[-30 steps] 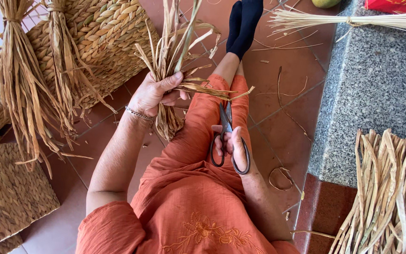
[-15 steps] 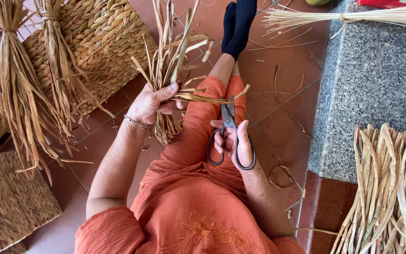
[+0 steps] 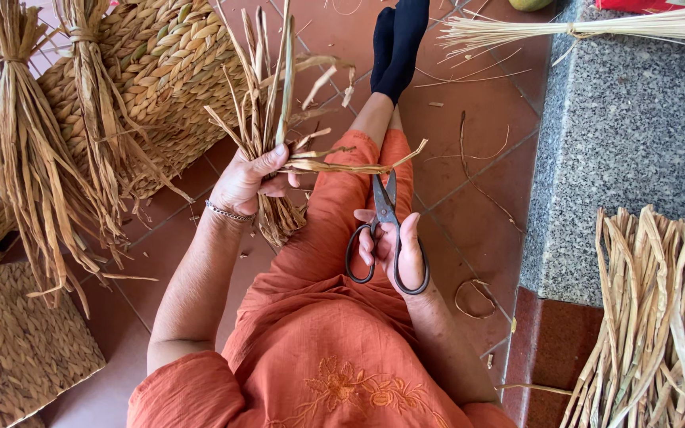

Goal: The person sits on the floor holding a bundle of dried palm leaves and trims the ends with scissors, then gathers and aligns the trimmed leaves into a bundle. They then pick up thin bamboo frame pieces and a roll of tape, tear off tape strips, and wrap the tape around the frame joints to secure them.

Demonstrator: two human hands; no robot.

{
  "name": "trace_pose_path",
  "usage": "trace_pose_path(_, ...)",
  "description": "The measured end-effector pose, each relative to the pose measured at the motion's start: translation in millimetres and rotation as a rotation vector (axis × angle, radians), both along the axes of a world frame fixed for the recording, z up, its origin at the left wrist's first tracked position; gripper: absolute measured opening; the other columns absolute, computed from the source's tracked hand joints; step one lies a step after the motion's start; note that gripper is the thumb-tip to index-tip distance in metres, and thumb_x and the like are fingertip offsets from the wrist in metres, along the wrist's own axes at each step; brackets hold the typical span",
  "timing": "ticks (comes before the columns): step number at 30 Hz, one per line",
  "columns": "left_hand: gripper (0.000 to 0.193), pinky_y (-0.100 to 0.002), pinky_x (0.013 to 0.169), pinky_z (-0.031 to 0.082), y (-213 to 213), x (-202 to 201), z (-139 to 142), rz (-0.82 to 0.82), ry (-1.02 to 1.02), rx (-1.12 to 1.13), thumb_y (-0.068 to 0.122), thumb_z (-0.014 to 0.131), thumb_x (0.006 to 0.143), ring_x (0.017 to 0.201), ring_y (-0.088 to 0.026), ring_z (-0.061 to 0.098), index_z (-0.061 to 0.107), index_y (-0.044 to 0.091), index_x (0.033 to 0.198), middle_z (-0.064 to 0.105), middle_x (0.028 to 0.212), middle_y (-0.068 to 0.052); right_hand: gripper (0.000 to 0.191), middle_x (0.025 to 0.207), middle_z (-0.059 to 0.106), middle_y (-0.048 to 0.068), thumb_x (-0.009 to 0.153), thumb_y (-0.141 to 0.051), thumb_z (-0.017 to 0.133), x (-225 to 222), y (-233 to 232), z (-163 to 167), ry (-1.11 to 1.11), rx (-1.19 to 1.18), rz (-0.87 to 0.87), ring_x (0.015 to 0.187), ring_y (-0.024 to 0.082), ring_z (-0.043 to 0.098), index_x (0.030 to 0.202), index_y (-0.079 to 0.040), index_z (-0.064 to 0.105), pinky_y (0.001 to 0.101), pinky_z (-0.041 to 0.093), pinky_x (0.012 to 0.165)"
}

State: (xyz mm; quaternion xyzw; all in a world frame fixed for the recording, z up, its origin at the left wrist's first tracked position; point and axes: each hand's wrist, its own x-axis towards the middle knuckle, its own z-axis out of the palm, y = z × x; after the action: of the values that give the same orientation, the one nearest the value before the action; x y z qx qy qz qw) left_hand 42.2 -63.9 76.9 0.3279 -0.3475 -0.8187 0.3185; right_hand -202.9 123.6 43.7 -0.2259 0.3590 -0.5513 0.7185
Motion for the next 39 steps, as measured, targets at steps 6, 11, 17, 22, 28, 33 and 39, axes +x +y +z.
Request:
trace_pose_path(6,0.023,-0.023,0.043,0.033,5.7,-1.0,5.0,-0.063,-0.020,-0.057,0.020,0.073,0.099,0.049,-0.008,0.047,0.062,0.003,0.108,0.069,0.075,-0.012,0.106,0.080,0.052,0.004,0.092,-0.085,0.027,-1.7,-7.4,3.4,0.011,0.020,-0.003,0.068,0.016,0.049,0.135,0.008,0.054,0.0273,0.041,0.064)
trace_pose_path(11,0.026,-0.021,0.044,0.033,7.7,-3.4,6.9,-0.065,0.076,0.033,0.016,0.075,0.094,0.053,-0.009,0.052,0.060,0.007,0.113,0.070,0.078,-0.012,0.102,0.073,0.046,-0.001,0.092,-0.084,0.025,-1.0,-4.2,-3.4,0.121,0.004,-0.039,0.057,0.009,0.043,0.125,0.006,0.057,0.0212,0.030,0.046)
trace_pose_path(17,0.022,-0.020,0.041,0.028,3.5,-10.2,4.0,-0.084,-0.005,-0.003,0.017,0.073,0.096,0.047,-0.005,0.043,0.062,0.004,0.111,0.070,0.077,-0.011,0.096,0.065,0.042,-0.002,0.099,-0.081,0.026,2.4,-2.4,-13.9,0.188,-0.023,-0.140,0.049,0.006,0.036,0.114,0.008,0.060,0.0219,0.029,0.044)
trace_pose_path(22,0.018,-0.021,0.043,0.028,1.2,-23.1,4.9,-0.067,0.051,0.026,0.015,0.074,0.098,0.049,-0.006,0.042,0.062,0.004,0.107,0.070,0.079,-0.012,0.101,0.071,0.045,-0.001,0.092,-0.085,0.026,-1.6,-7.5,-12.9,0.202,0.046,-0.169,0.055,0.009,0.041,0.123,0.006,0.058,0.0232,0.031,0.048)
trace_pose_path(28,0.018,-0.021,0.042,0.029,1.0,-25.6,10.0,-0.074,-0.027,0.001,0.016,0.074,0.096,0.050,-0.006,0.045,0.064,0.005,0.106,0.071,0.078,-0.011,0.112,0.085,0.053,0.003,0.089,-0.091,0.025,-10.6,-10.7,-9.2,0.226,-0.077,-0.107,0.076,0.013,0.049,0.141,0.004,0.050,0.0274,0.038,0.071)
trace_pose_path(33,0.018,-0.022,0.041,0.028,1.3,-18.8,5.3,-0.123,-0.098,-0.016,0.016,0.075,0.095,0.048,-0.006,0.043,0.066,0.004,0.104,0.070,0.074,-0.010,0.113,0.084,0.050,0.001,0.088,-0.091,0.022,-11.3,-5.6,-18.7,0.348,-0.033,-0.094,0.073,0.013,0.047,0.142,0.003,0.050,0.0270,0.034,0.066)
trace_pose_path(39,0.019,-0.023,0.041,0.029,3.3,-10.4,2.3,-0.145,-0.132,-0.045,0.015,0.075,0.094,0.050,-0.007,0.049,0.069,0.002,0.107,0.071,0.075,-0.011,0.105,0.078,0.056,0.001,0.101,-0.090,0.014,-20.8,3.0,-31.7,0.607,-0.166,-0.146,0.077,0.010,0.048,0.100,0.006,0.056,0.0259,0.034,0.071)
